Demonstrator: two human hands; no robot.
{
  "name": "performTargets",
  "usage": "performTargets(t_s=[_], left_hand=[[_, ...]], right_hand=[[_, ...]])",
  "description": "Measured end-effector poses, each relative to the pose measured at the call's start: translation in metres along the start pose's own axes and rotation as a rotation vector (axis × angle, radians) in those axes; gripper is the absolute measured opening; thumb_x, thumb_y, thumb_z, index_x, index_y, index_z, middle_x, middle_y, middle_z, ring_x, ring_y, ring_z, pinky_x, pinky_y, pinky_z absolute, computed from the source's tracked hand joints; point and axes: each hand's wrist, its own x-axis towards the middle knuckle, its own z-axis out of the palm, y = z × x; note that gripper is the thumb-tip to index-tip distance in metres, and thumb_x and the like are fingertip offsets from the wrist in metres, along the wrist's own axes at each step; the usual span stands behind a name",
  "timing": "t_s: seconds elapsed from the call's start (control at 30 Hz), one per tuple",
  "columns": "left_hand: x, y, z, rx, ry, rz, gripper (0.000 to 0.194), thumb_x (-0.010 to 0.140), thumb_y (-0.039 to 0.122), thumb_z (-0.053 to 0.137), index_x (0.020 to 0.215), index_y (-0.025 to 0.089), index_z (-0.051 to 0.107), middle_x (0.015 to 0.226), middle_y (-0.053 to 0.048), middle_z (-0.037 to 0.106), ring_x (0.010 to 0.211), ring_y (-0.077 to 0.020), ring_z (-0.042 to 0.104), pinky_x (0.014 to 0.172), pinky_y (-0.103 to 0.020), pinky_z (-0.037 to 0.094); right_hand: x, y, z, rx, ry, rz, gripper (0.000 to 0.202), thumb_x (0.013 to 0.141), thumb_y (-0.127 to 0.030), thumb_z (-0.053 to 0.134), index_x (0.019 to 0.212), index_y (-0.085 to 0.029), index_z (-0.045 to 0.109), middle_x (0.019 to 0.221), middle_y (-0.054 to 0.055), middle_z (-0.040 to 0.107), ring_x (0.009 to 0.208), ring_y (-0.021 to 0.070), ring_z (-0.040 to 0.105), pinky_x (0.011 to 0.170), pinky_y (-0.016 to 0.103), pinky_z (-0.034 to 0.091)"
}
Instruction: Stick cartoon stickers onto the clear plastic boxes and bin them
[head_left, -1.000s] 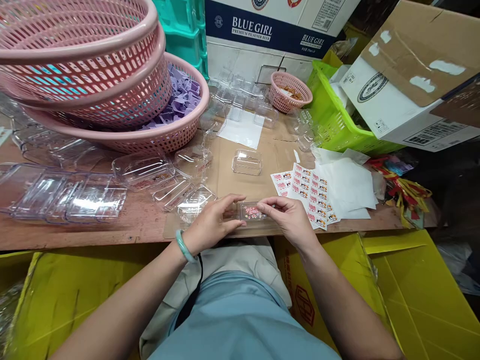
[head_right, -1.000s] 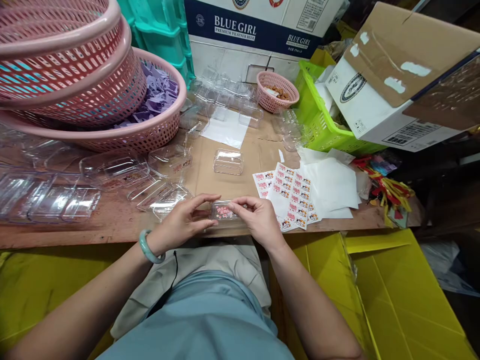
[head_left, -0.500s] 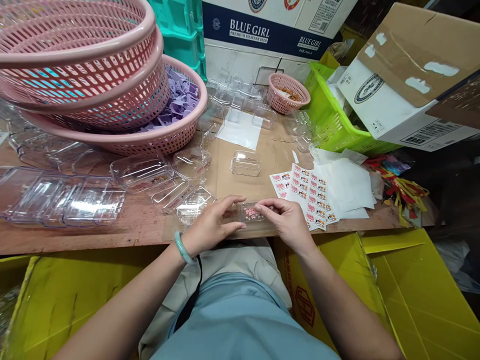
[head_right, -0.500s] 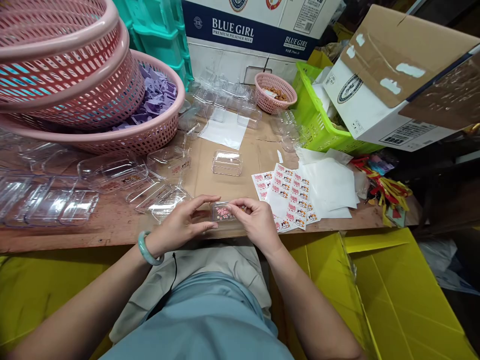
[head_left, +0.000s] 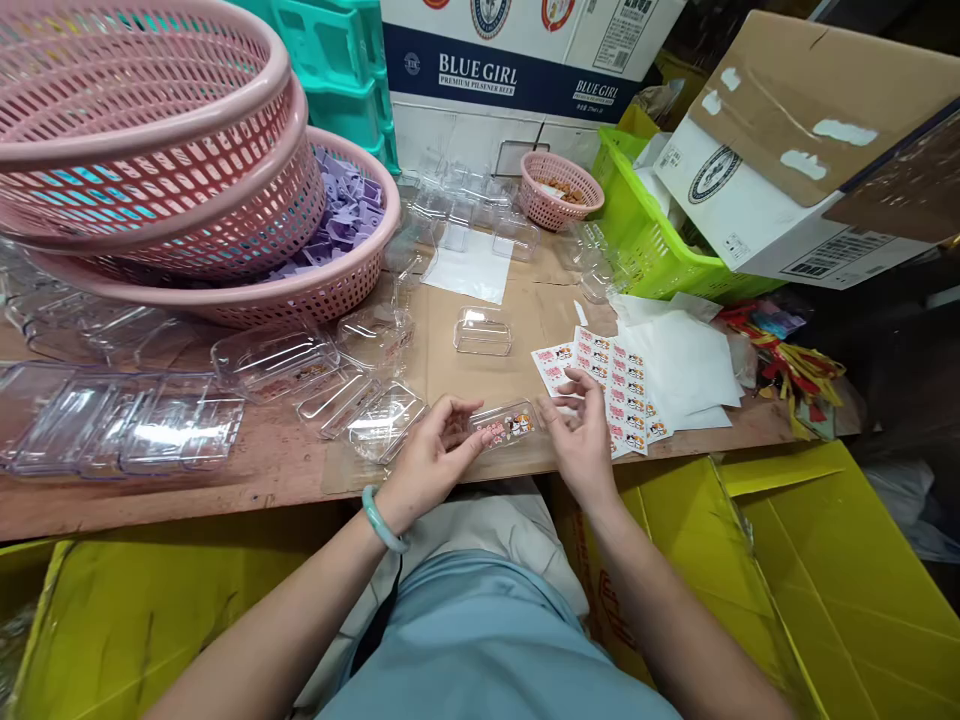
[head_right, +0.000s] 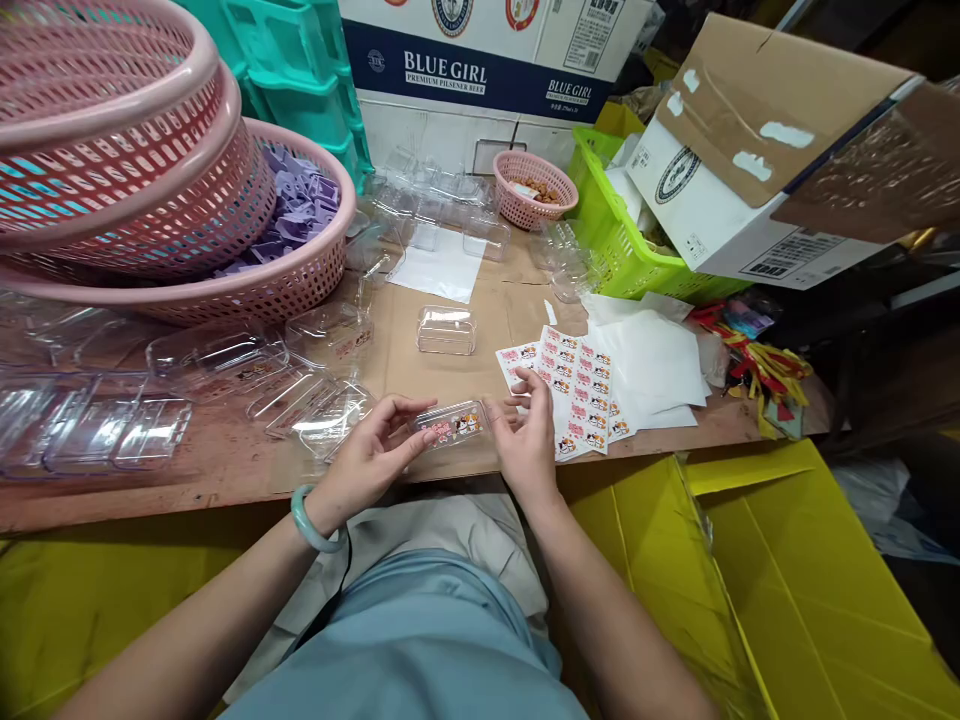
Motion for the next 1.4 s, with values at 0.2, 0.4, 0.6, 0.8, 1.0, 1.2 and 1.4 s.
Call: performTargets(t_s=[0.2,0.4,0.6,0.8,1.0,1.2,1.4], left_hand=[[-0.005,-0.001,0.005,0.074,0.012,0.053,0.029,0.084,0.037,0.064,0.105,0.019,0.054,0.123,-0.010,0.060,0.113,-0.0212,0.061,0.098,-0.038,0.051],[-0.006,0.000,0.000,0.309,0.008,0.260,0.025,0.089,0.031,0.057,0.110,0.021,0.051,0.130,-0.012,0.057,0.123,-0.0236,0.054,0.104,-0.044,0.046],[0.020,0.014,-0.028,0.866,-0.013,0.660,0.028,0.090,0.010,0.040,0.112,0.018,0.054,0.132,-0.014,0.055,0.137,-0.0254,0.038,0.112,-0.051,0.035],[0.028,0.010,-0.041,1.144,0.211,0.563,0.030,0.087,0.014,0.045,0.114,0.019,0.057,0.136,-0.014,0.053,0.139,-0.0303,0.033,0.112,-0.057,0.031],[0.035,0.010,-0.038,1.222,0.219,0.529,0.032,0.089,0.016,0.045,0.119,0.018,0.056,0.138,-0.015,0.051,0.140,-0.0339,0.031,0.111,-0.060,0.029],[0.020,0.025,-0.007,0.882,0.118,0.663,0.040,0.088,0.016,0.053,0.128,0.022,0.051,0.140,-0.012,0.050,0.139,-0.0285,0.035,0.114,-0.051,0.033],[0.029,0.005,0.052,0.120,-0.117,0.001,0.038,0.085,0.036,0.060,0.118,0.018,0.055,0.125,-0.013,0.061,0.116,-0.0225,0.059,0.102,-0.040,0.047]], right_hand=[[-0.007,0.006,0.012,0.240,-0.264,0.257,0.061,0.074,-0.054,0.069,0.124,-0.020,0.057,0.118,0.010,0.065,0.109,0.0257,0.062,0.097,0.041,0.049],[0.002,0.015,-0.001,0.398,-0.411,0.141,0.053,0.086,-0.047,0.059,0.133,-0.025,0.051,0.131,0.008,0.060,0.124,0.0229,0.054,0.106,0.040,0.043],[0.024,0.012,0.034,0.109,-0.379,-0.195,0.064,0.077,-0.033,0.072,0.135,-0.028,0.045,0.131,0.007,0.055,0.122,0.0221,0.053,0.107,0.041,0.042],[0.041,-0.007,0.068,-0.072,-0.377,-0.514,0.055,0.078,-0.012,0.056,0.131,-0.025,0.048,0.136,0.010,0.050,0.129,0.0248,0.044,0.110,0.046,0.036],[0.111,0.003,0.053,-0.346,-0.374,-0.361,0.081,0.072,-0.027,0.072,0.143,-0.022,0.035,0.154,0.015,0.027,0.143,0.0359,0.022,0.114,0.057,0.022],[0.090,0.024,0.000,-0.417,-0.383,-0.422,0.088,0.074,-0.050,0.071,0.148,-0.027,0.027,0.153,0.012,0.033,0.143,0.0316,0.026,0.116,0.054,0.022],[0.016,0.083,-0.054,-0.526,-0.212,-0.369,0.072,0.079,-0.045,0.069,0.140,-0.018,0.044,0.145,0.018,0.046,0.136,0.0365,0.039,0.109,0.060,0.036]])
